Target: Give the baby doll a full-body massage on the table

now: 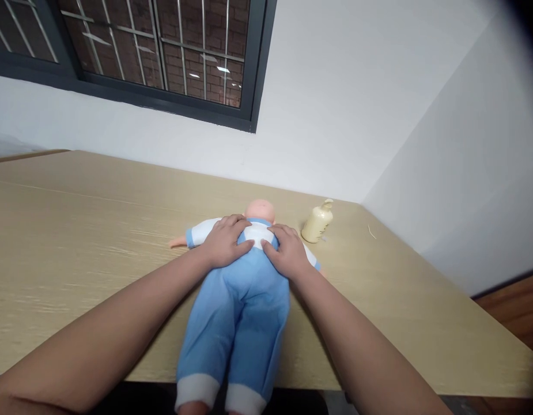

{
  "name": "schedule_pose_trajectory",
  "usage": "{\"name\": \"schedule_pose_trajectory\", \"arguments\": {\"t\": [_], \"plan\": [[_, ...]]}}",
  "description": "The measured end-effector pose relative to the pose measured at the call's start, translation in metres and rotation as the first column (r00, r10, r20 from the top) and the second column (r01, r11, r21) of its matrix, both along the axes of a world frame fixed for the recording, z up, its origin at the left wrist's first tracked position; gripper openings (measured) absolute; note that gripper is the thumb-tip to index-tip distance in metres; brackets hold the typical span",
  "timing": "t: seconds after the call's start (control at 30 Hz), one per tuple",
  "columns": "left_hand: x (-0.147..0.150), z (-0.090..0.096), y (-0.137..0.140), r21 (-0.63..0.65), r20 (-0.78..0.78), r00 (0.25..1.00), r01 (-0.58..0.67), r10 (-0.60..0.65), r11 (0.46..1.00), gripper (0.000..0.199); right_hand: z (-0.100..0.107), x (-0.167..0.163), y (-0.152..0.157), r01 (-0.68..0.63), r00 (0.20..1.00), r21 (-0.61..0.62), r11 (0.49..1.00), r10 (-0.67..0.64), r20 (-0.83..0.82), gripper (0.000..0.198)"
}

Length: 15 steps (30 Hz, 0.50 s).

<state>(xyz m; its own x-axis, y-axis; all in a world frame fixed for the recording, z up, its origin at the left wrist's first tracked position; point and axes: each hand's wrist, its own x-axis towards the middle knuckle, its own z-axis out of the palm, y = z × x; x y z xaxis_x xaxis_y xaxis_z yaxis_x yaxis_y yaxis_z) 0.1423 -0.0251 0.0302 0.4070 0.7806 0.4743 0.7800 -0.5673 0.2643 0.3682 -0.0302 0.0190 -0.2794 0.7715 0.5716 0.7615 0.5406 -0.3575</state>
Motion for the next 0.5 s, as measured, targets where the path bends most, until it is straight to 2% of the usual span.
{"name": "schedule_pose_trajectory", "arguments": {"t": [0.13,0.27,0.37,0.5], "plan": [[-0.001,-0.001,-0.003,0.079,0.020,1.000,0.009,-0.011,0.997,0.045,-0.001,0.004,0.000,-0.048,0.997,0.100,0.994,0.054,-0.060,0.031],[-0.001,0.001,-0.005,0.122,0.038,0.999,0.019,-0.024,0.992,0.037,0.005,0.007,-0.002,-0.040,0.992,0.126,0.991,0.055,-0.117,0.017],[0.000,0.002,-0.007,0.125,0.063,0.998,0.007,-0.015,0.992,0.034,0.010,0.010,-0.005,-0.004,0.991,0.137,0.991,0.023,-0.131,0.021],[0.000,0.003,-0.009,0.120,0.106,0.992,-0.074,0.061,0.990,0.027,0.014,0.013,-0.007,0.062,0.993,0.106,0.992,-0.051,-0.103,0.024]]}}
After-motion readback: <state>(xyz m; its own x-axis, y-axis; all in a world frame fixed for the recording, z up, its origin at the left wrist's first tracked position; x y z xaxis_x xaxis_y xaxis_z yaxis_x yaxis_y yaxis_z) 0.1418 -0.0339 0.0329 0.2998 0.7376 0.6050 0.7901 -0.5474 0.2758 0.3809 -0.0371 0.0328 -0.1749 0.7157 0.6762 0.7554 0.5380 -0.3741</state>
